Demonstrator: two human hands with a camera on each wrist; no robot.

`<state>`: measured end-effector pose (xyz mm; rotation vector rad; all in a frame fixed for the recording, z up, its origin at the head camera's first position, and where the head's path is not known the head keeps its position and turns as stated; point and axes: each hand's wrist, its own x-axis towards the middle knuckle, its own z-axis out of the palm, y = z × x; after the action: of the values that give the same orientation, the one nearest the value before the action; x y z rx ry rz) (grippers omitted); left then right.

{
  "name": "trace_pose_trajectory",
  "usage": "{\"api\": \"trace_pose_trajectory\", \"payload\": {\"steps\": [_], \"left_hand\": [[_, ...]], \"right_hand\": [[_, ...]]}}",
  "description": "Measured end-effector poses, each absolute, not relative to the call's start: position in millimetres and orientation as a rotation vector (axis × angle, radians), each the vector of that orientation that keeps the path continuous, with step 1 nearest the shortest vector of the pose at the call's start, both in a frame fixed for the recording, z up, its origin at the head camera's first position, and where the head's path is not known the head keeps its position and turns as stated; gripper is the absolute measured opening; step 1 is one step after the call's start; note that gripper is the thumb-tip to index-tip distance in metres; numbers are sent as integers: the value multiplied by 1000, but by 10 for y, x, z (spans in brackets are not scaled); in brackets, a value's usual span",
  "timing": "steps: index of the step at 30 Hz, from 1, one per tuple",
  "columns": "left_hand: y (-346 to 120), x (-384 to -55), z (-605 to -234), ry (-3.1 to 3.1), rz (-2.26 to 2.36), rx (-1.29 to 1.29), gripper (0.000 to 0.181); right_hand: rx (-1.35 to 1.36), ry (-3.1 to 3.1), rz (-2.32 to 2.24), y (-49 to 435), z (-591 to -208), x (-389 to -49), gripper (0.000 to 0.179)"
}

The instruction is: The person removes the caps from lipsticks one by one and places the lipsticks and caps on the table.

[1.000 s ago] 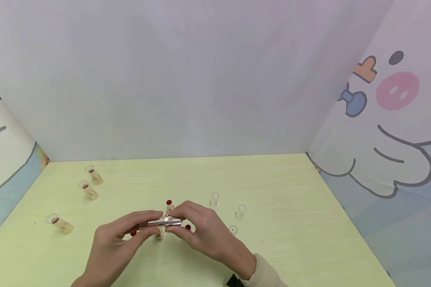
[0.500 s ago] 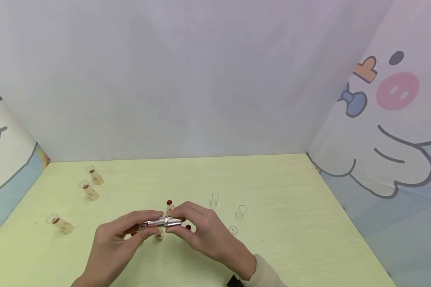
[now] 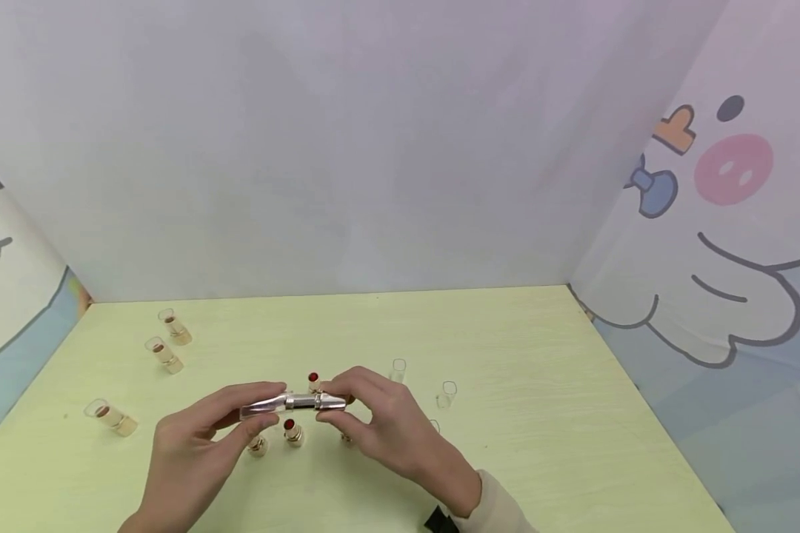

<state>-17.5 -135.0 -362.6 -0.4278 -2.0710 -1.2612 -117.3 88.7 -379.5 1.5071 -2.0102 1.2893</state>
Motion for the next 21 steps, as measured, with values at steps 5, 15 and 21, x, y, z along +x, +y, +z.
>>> {"api": "trace_pose_trajectory", "payload": {"steps": [5, 15, 21], "left_hand": [[-1386, -181, -3607, -2072, -1246, -436, 52], [-1537, -199, -3497, -2200, -1196, -249, 45], [-1653, -271, -3520, -2372, -1239, -12, 31]], "right_hand": [[1502, -2026, 1293, 907, -3790, -1203, 34], [1464, -2001, 1328, 939, -3778, -1288, 39], [1438, -2022, 1352, 958, -3773, -1293, 37]]}}
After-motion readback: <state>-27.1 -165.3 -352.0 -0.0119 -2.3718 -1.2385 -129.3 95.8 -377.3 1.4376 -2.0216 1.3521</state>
